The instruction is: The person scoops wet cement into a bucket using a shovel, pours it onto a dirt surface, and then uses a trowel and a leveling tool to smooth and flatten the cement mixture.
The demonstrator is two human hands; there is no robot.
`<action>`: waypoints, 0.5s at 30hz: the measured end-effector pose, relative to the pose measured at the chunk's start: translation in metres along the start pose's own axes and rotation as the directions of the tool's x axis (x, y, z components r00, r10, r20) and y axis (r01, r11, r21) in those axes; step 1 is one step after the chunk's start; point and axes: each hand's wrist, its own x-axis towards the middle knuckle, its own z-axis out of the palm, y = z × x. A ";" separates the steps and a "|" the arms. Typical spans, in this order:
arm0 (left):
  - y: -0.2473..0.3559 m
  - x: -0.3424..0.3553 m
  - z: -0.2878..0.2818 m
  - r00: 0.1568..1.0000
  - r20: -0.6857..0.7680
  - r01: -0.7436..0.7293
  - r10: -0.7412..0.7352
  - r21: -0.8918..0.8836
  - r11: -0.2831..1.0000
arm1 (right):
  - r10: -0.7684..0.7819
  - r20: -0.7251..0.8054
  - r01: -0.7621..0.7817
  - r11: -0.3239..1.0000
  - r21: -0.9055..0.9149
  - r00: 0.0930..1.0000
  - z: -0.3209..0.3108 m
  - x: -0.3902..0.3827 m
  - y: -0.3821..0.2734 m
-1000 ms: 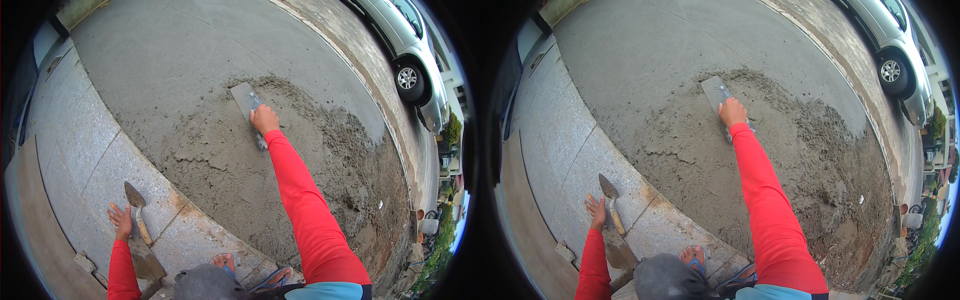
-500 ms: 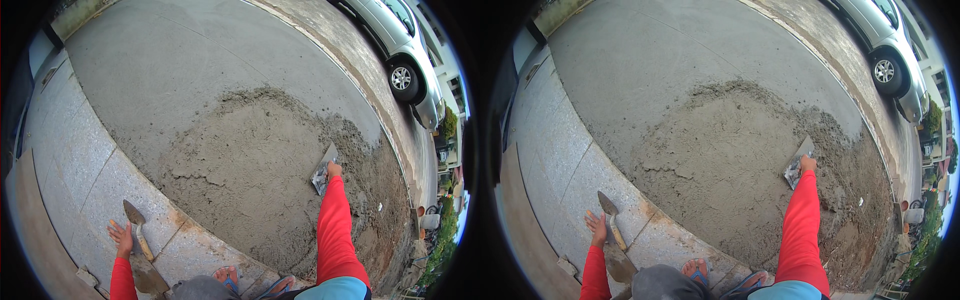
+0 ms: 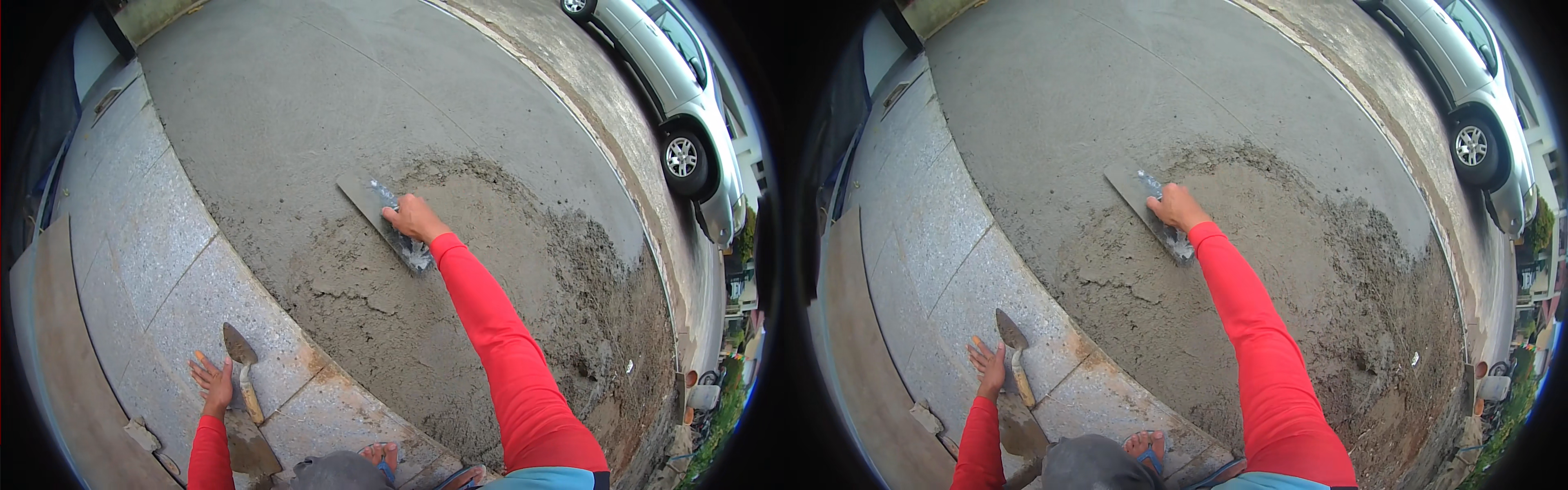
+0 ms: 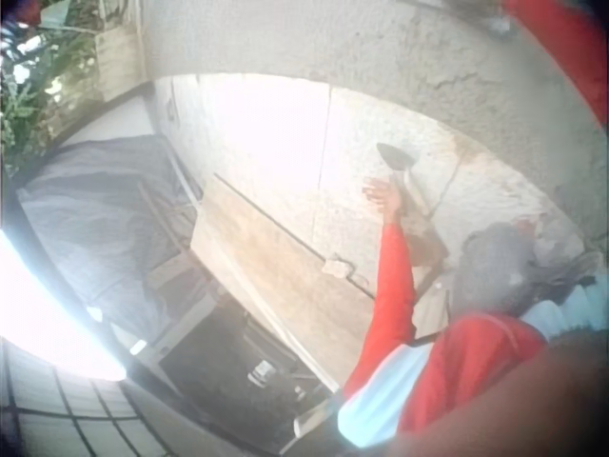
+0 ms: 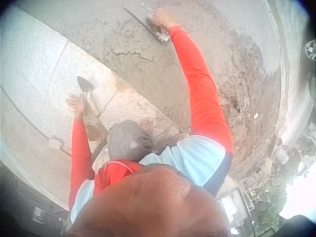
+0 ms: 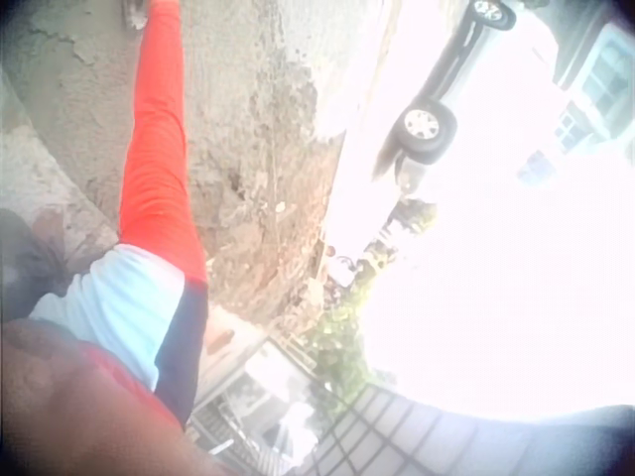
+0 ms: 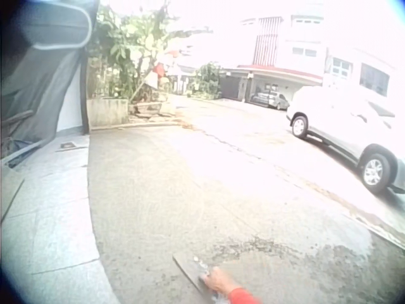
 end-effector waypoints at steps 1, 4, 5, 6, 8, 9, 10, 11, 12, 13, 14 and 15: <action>-0.002 0.002 0.000 1.000 -0.006 -0.001 0.001 0.001 1.000 | -0.033 0.061 0.033 0.999 0.005 0.998 0.015 -0.016 -0.022; -0.008 0.001 -0.003 1.000 0.004 0.010 -0.010 0.000 1.000 | -0.203 0.257 0.225 0.973 -0.057 0.945 0.050 -0.077 -0.066; -0.005 -0.001 -0.004 1.000 0.013 0.004 -0.004 -0.011 1.000 | -0.218 0.275 0.240 0.970 -0.047 0.936 0.043 -0.088 -0.080; -0.013 0.002 -0.006 1.000 0.013 0.007 -0.007 -0.003 1.000 | -0.261 0.393 0.303 0.952 -0.048 0.882 0.039 -0.101 -0.094; -0.003 0.001 -0.006 1.000 0.013 0.000 0.000 0.001 1.000 | -0.300 0.418 0.369 0.925 -0.093 0.858 0.026 -0.102 -0.093; 0.006 -0.005 -0.003 1.000 0.018 -0.008 0.008 0.009 1.000 | -0.296 0.331 0.357 0.924 -0.138 0.896 0.012 -0.089 -0.084; 0.012 -0.008 -0.002 1.000 0.026 0.005 -0.006 0.015 1.000 | -0.227 0.280 0.270 0.955 -0.126 0.933 -0.007 -0.069 -0.078; 0.025 -0.007 0.004 0.999 0.022 -0.032 0.033 -0.016 0.999 | -0.176 0.235 0.215 0.964 -0.155 0.956 -0.016 -0.043 -0.056; 0.024 -0.007 0.006 0.998 0.017 -0.054 0.054 -0.034 0.998 | -0.154 0.216 0.204 0.951 -0.231 0.964 -0.021 -0.025 -0.052; 0.017 -0.007 0.006 0.998 0.037 -0.040 0.041 -0.017 0.999 | -0.132 0.231 0.194 0.942 -0.272 0.964 -0.021 -0.013 -0.054; 0.005 -0.006 -0.001 1.000 0.017 -0.018 0.018 -0.004 1.000 | -0.123 0.249 0.197 0.933 -0.301 0.961 -0.011 -0.010 -0.062; 0.003 -0.002 -0.003 1.000 -0.003 -0.015 0.015 -0.005 1.000 | -0.114 0.257 0.191 0.935 -0.299 0.960 -0.001 -0.016 -0.062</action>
